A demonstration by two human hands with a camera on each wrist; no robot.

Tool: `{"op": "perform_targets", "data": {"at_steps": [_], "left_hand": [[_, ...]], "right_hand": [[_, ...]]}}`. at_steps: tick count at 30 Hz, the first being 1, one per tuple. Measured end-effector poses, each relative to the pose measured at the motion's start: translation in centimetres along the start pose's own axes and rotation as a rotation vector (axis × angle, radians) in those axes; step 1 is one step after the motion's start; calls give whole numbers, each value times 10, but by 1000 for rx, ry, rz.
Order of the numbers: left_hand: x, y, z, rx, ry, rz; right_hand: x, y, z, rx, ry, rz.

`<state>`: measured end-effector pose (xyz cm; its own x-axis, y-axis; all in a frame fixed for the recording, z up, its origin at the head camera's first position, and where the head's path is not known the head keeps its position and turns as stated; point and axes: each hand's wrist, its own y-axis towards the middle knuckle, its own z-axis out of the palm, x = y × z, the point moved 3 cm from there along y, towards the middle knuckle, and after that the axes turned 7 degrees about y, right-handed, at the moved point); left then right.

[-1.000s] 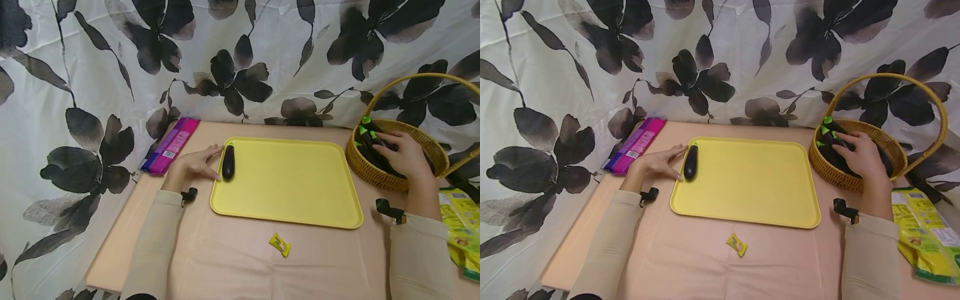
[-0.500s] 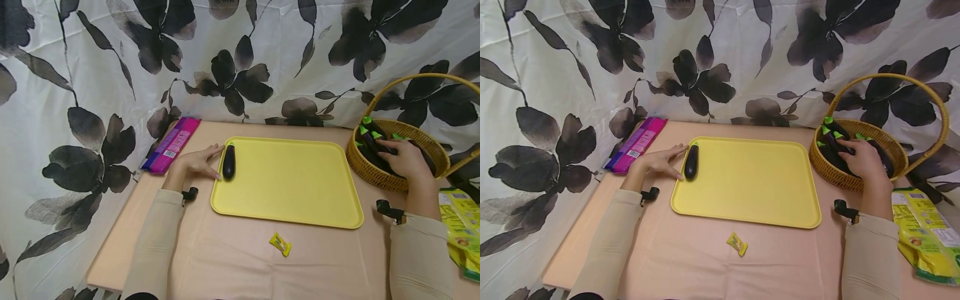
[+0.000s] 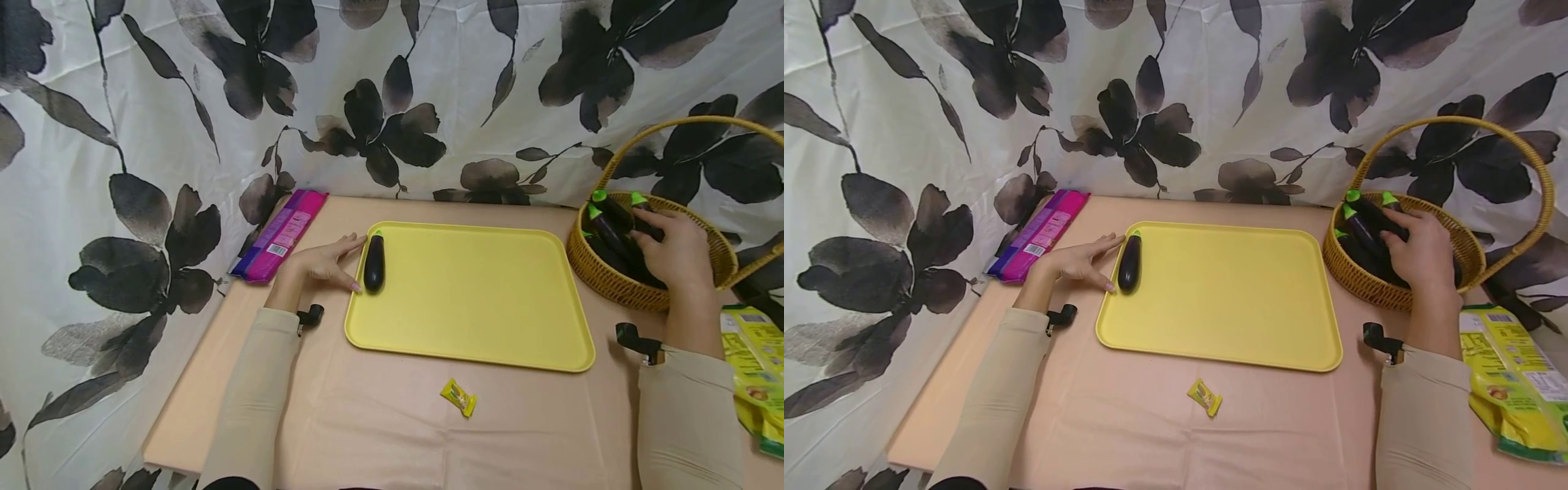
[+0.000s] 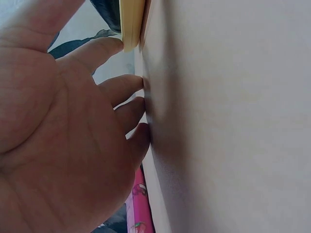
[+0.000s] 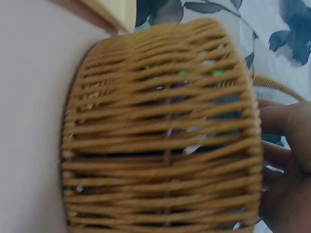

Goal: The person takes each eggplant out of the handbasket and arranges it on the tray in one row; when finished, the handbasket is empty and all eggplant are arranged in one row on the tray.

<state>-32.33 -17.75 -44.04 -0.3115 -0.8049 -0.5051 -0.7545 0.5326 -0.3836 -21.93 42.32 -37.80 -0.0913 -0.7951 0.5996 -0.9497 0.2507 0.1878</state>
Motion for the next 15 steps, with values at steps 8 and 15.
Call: {"op": "perform_targets", "data": {"at_steps": [8, 15], "left_hand": [[1, 1, 0, 1, 1, 3], [2, 3, -1, 1, 4, 5]], "right_hand": [[37, -4, 2, -129, 149, -94], [57, -4, 16, -130, 225, -220]]}}
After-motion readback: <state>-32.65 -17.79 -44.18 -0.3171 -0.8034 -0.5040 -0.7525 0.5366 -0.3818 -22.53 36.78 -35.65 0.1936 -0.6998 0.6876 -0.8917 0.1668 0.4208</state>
